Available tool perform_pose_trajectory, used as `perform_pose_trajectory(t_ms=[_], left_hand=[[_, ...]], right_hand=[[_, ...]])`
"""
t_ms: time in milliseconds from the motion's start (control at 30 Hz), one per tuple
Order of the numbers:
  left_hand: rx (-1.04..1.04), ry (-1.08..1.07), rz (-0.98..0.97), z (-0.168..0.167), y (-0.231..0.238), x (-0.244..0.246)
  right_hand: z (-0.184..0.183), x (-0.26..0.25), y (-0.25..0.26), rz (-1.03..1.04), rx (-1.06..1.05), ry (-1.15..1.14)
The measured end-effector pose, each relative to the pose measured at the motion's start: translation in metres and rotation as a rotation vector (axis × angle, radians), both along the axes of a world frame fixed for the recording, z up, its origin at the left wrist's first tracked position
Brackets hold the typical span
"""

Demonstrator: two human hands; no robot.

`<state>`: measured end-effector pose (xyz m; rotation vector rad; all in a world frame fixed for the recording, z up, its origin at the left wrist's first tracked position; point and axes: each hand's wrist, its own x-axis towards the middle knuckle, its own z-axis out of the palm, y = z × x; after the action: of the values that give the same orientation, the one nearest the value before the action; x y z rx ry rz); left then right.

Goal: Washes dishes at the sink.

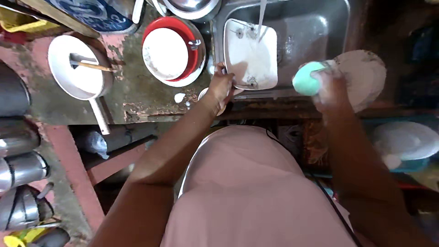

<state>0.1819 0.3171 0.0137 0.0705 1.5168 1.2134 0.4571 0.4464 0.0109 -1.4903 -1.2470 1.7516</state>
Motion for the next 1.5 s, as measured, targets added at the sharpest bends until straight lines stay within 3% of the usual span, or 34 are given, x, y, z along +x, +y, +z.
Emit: perform_pose_trajectory(t_ms=[267,433,567,700,800,967,1067,1200,1333,1433,1500], left_hand=[[0.068,-0.118,-0.021,0.022,-0.035,0.011],[0.047,0.083,-0.013,0.034,-0.076,0.001],[0.063,0.119,-0.002,0.045,-0.099,-0.006],[0.084,0.093,0.034,0.044,-0.109,-0.012],[0.144,0.055,0.019,0.047,-0.115,-0.017],[0.125,0.138,-0.021,0.047,-0.128,-0.032],[0.137,0.140,-0.030,0.049,-0.135,-0.043],[0.141,0.193,-0.042,0.048,-0.147,-0.056],[0.174,0.233,-0.080,0.047,-0.151,-0.071],[0.232,0.297,-0.034,0.049,-0.159,-0.089],[0.265,0.287,-0.023,0.050,-0.166,-0.101]], right_hand=[[-0.011,-0.128,-0.009,0.656,0.524,-0.468],[-0.004,-0.196,-0.057,0.870,0.572,-0.236],[-0.007,-0.220,-0.046,0.869,0.584,-0.430],[0.002,-0.233,-0.070,0.988,0.687,-0.254],[0.003,-0.245,-0.055,0.882,0.696,-0.381],[0.011,-0.259,-0.080,0.986,0.797,-0.309],[0.016,-0.271,-0.080,0.928,0.754,-0.449],[0.025,-0.274,-0.112,1.060,0.788,-0.308],[0.031,-0.286,-0.116,0.910,0.708,-0.490],[0.035,-0.273,-0.151,1.047,0.731,-0.378],[0.022,-0.264,-0.143,1.084,0.706,-0.405]])
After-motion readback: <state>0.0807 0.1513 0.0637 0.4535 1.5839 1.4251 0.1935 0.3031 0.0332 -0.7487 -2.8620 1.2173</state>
